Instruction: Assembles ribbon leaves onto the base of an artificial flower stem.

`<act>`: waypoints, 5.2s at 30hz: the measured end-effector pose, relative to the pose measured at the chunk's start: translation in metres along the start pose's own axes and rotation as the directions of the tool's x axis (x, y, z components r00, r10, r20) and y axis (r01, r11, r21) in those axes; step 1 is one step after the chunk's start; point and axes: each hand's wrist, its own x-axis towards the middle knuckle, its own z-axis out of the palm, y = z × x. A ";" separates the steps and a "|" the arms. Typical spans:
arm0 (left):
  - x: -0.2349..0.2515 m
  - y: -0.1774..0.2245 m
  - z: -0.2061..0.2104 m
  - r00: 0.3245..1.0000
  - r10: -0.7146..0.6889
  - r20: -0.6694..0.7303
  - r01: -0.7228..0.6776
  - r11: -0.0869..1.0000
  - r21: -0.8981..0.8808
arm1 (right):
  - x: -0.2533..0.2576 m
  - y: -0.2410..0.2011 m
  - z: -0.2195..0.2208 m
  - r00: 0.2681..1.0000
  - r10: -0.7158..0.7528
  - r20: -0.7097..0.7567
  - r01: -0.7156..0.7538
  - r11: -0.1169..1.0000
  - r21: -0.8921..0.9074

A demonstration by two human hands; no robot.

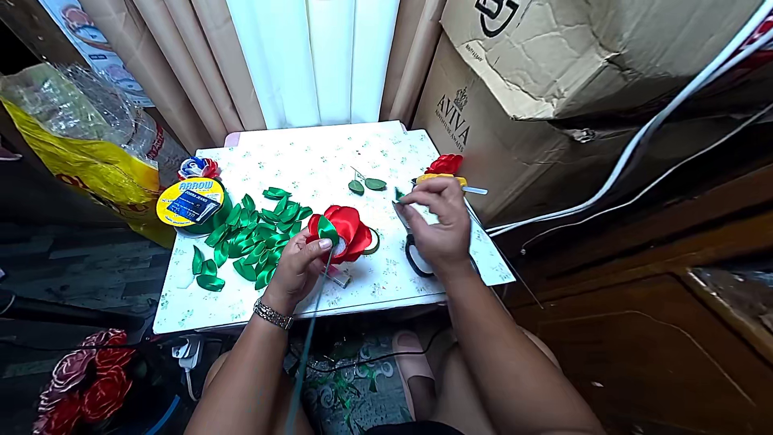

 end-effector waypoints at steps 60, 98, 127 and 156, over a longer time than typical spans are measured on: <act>0.002 -0.004 0.015 0.993 -0.086 -0.079 0.083 0.996 -0.041 | -0.008 -0.022 0.025 0.963 -0.148 0.227 0.104 0.975 0.195; 0.007 -0.005 0.010 0.974 -0.145 -0.176 0.179 0.963 0.201 | -0.013 0.001 0.025 0.940 -0.205 0.274 0.185 0.978 0.099; 0.005 0.000 0.010 0.972 -0.148 -0.181 0.168 0.981 0.097 | -0.009 -0.022 0.019 0.917 0.200 0.346 -0.280 0.939 0.201; -0.023 0.033 -0.007 0.747 0.589 0.309 -0.660 0.598 0.455 | -0.005 0.082 -0.048 0.642 0.766 0.025 -0.702 0.601 -0.382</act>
